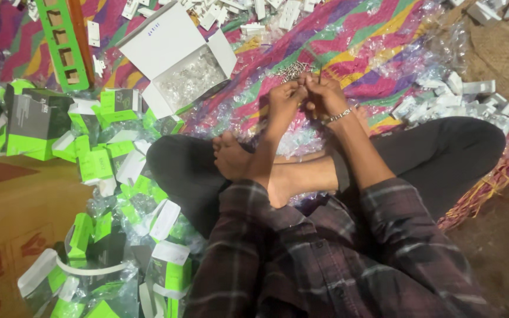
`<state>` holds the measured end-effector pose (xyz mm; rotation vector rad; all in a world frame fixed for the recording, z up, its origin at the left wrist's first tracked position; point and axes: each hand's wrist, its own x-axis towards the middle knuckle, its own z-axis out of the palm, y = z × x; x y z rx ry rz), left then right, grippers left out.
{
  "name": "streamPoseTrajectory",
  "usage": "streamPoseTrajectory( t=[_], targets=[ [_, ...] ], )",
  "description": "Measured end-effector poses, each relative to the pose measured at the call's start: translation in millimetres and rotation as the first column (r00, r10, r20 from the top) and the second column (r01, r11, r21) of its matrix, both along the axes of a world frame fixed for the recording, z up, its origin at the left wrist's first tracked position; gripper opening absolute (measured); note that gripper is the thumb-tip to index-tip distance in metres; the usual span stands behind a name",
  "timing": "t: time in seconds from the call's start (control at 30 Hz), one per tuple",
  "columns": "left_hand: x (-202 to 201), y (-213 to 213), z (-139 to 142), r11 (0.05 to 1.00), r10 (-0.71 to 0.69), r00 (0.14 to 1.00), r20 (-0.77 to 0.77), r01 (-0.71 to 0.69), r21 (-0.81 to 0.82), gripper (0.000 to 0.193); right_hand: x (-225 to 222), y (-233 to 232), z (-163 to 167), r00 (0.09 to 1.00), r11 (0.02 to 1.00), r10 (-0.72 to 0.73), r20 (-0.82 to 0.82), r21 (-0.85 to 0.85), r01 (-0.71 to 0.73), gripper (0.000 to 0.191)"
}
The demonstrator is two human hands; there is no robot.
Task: The person sits cross-legged on a floor covered with packaged products and small parts, linking small silver metal hook pieces together by hand and placing the assembled pieces into an open white box, occasionally reaching into the box or adjusting the pile of parts beside them.
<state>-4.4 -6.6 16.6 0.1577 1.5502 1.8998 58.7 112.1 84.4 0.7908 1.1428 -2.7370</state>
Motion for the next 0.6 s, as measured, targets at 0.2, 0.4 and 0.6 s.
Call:
streamPoseTrajectory(
  t=[0.2, 0.4, 0.6],
  targets=[
    [-3, -8, -7, 0.788, -0.615, 0.759, -0.214, 0.585, -0.19, 0.01, -1, 19, 1, 0.947, 0.954, -0.299, 0.113, 0.019, 0.299, 0.025],
    [-1, -14, -3, 0.898, -0.296, 0.742, -0.601, 0.001, -0.441, 0.016, 3, 43, 0, 0.908, 0.897, -0.413, 0.07, 0.203, 0.393, 0.013],
    [-21, -5, 6, 0.88, -0.095, 0.776, -0.624, -0.227, -0.416, 0.038, 5, 16, -17, 0.944, 0.916, -0.324, 0.056, 0.269, 0.298, 0.024]
  ],
)
